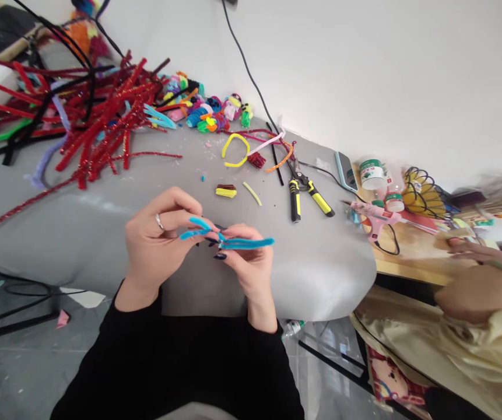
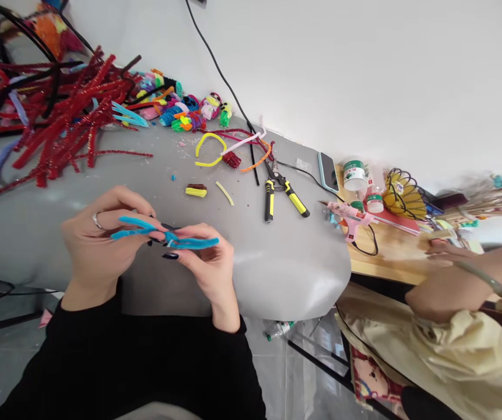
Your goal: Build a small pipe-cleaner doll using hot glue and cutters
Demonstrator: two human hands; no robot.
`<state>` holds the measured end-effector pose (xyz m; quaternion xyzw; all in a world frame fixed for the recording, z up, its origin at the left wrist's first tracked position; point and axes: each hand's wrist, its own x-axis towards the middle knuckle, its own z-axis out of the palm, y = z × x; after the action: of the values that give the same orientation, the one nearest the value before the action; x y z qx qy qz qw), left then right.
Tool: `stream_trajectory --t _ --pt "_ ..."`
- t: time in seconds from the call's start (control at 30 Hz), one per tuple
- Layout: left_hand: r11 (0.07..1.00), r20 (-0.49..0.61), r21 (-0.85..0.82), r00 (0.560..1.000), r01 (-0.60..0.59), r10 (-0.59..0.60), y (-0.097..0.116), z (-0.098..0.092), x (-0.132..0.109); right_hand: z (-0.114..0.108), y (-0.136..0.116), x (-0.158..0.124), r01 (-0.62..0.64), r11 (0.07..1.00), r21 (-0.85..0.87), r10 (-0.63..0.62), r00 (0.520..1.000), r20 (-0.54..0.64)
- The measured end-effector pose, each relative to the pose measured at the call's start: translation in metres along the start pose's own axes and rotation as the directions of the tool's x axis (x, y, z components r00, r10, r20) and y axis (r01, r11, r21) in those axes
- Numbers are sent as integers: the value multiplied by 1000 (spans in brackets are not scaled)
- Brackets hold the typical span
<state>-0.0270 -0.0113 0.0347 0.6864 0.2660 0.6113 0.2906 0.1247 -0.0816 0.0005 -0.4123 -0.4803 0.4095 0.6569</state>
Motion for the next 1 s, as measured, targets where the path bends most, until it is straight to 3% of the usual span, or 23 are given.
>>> stream_trajectory --t 0.1,0.3,0.47,0.67,1.0 --pt "1000 -1 17 1000 3 -3 1 -1 1 -10 -5 -3 6 999 -42 -4 999 47" --pt "1000 3 -24 1000 -17 17 4 -1 1 -26 -23 -4 87 988 -125 -94 995 -47" --pt "998 14 -62 1000 -24 25 4 1 0 -24 -30 -4 136 973 -187 -149 987 -58" --pt "985 21 -102 990 -139 142 0 2 2 -20 -30 -3 176 962 -209 -188 981 -37" --pt "987 48 -102 991 -121 127 0 2 1 -18 -30 -1 176 969 -174 -184 982 -34"
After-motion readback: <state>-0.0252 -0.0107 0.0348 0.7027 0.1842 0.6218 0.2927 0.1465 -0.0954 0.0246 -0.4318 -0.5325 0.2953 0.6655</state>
